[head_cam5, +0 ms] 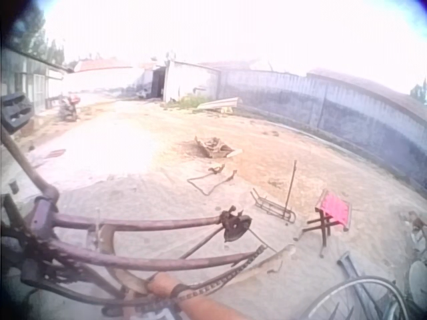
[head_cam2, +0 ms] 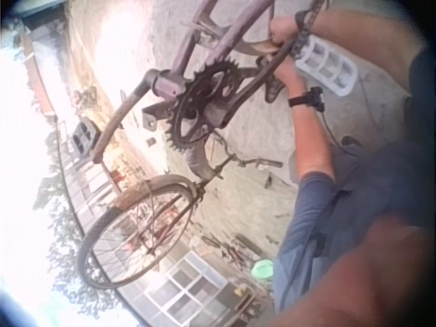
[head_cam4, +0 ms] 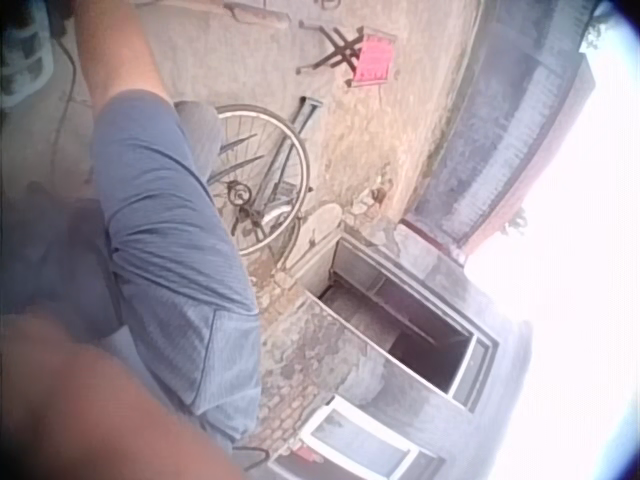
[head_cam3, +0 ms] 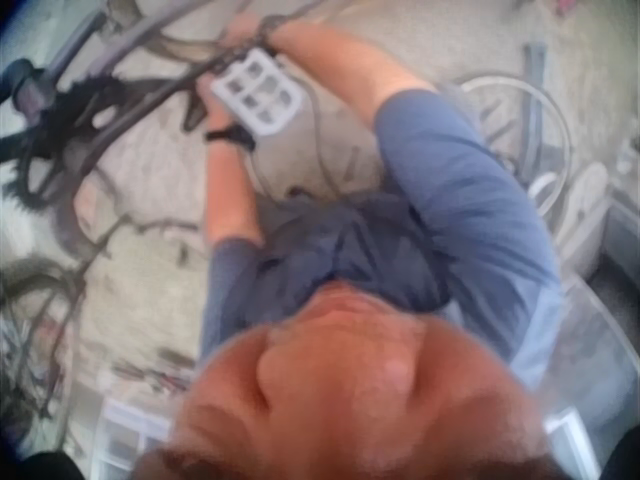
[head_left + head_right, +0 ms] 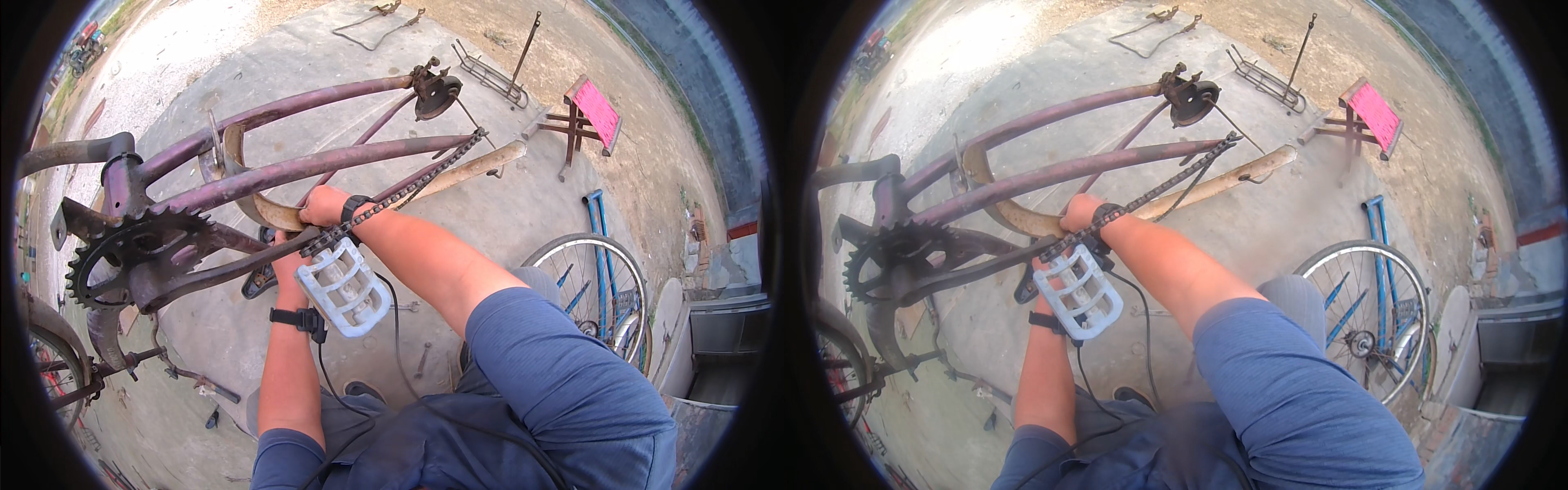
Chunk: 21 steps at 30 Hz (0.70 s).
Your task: The person handles a small metal chain connector, then attaches it to the bicycle chain near the crankset. They manipulate the chain and connector with both hands to join the links.
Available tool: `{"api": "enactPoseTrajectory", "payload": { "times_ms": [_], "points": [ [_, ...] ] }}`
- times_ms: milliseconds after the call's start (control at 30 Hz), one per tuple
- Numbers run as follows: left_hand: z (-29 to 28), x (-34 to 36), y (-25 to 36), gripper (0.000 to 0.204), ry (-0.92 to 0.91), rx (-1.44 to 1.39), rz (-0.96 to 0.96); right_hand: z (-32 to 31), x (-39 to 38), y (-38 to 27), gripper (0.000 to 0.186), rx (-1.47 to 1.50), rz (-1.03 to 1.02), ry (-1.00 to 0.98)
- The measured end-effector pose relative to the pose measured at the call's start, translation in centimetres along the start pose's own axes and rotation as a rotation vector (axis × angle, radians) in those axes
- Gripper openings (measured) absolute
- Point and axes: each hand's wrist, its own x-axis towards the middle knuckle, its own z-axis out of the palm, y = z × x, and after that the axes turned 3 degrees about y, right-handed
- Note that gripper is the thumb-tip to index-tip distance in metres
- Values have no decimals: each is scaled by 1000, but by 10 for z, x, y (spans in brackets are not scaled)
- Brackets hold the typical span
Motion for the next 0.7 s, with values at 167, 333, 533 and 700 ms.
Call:
{"api": "enactPoseTrajectory", "payload": {
  "times_ms": [167, 333, 533, 700],
  "points": [
    [-1, 0, 1, 37, -37, -18, 29, 0, 2, 3, 37, -11, 18, -37],
    [3, 0, 1, 36, -28, -179, -12, 0, 9, 5, 36, -16, 25, -99],
    [3, -6, 11, 32, -18, -244, -45, 11, 13, 2, 34, -66, 52, 28],
    [7, -5, 14, 31, 21, -156, -12, 0, 8, 5, 32, 24, 26, -92]
  ]
}}
